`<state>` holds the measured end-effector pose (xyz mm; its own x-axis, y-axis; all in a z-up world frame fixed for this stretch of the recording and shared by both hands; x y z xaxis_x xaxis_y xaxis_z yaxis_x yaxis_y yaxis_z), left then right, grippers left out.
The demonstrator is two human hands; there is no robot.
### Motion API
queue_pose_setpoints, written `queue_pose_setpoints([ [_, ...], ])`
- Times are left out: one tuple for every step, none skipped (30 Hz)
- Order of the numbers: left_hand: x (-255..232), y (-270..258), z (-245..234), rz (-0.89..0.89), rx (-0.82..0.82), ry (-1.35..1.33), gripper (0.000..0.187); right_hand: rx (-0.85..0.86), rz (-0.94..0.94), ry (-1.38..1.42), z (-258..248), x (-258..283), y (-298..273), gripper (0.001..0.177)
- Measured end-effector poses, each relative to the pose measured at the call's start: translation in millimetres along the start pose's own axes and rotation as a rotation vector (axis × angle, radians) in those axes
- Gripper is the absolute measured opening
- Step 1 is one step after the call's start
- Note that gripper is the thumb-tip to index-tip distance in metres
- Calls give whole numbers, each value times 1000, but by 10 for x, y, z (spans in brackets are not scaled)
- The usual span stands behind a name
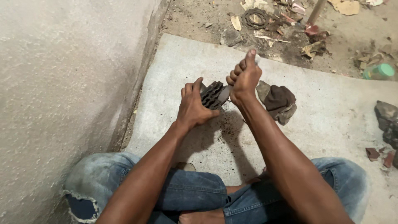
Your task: The person sits on the floor and cleans a metal engine cylinder head using a wrench and a cloth. They scrape the fins and surfaces with the wrench to remove debris and wipe the part with the cloth.
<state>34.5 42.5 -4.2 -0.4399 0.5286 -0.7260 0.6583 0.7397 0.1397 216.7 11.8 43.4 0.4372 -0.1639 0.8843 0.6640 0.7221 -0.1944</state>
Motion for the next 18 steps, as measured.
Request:
queue_pose_setpoints([
  [-6,-3,31,-17,10,-13,147,-49,-14,54,-54,69,25,54],
  [-3,-5,51,-35,16,-22,148,-93,-27,112,-91,170,85,52],
  [15,-5,61,-53,22,-31,149,-137,-41,169,-112,223,112,51],
  [35,-10,54,-36,13,-7,149,-76,-10,126,-55,157,80,52],
  [56,-5,52,-18,4,16,150,-14,20,83,4,57,21,53],
  [52,22,76,8,-1,36,150,41,42,40,26,23,-7,54],
  [56,39,110,7,-3,20,152,10,-1,54,-15,100,27,53],
  [68,39,137,0,-9,5,154,-15,-40,67,-47,195,84,52],
  [79,36,154,-6,-15,-9,156,-40,-79,80,-74,250,112,52],
  [95,29,153,-10,-8,12,156,-5,-51,38,-36,172,91,52],
  [111,30,135,-14,-2,33,156,30,-24,-5,25,52,48,52],
  [97,53,125,-9,8,54,156,59,-3,-44,53,3,34,52],
  [73,54,133,-22,10,21,155,41,-19,13,4,67,58,52],
  [69,31,121,-43,2,-9,154,34,-28,71,-19,140,101,52],
  [75,15,102,-64,-6,-39,153,27,-38,128,-23,175,127,52],
  [76,16,84,-63,-7,-18,154,13,-17,90,-8,98,94,52],
  [83,32,63,-62,-8,3,155,-2,4,52,19,-26,32,52],
  [67,57,65,-51,-1,24,155,-26,18,18,3,-78,-2,52],
])
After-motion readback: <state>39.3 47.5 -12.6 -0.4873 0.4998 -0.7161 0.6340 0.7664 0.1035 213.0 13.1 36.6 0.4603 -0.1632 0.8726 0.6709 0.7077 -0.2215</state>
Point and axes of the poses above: each hand's wrist, its own y-axis towards the middle knuckle, its own z-axis out of the palm, x = y × z, the point moved 5 cm from there along y, towards the middle knuckle, and after that the axes turned 8 degrees about z, right-handed, at the moved point
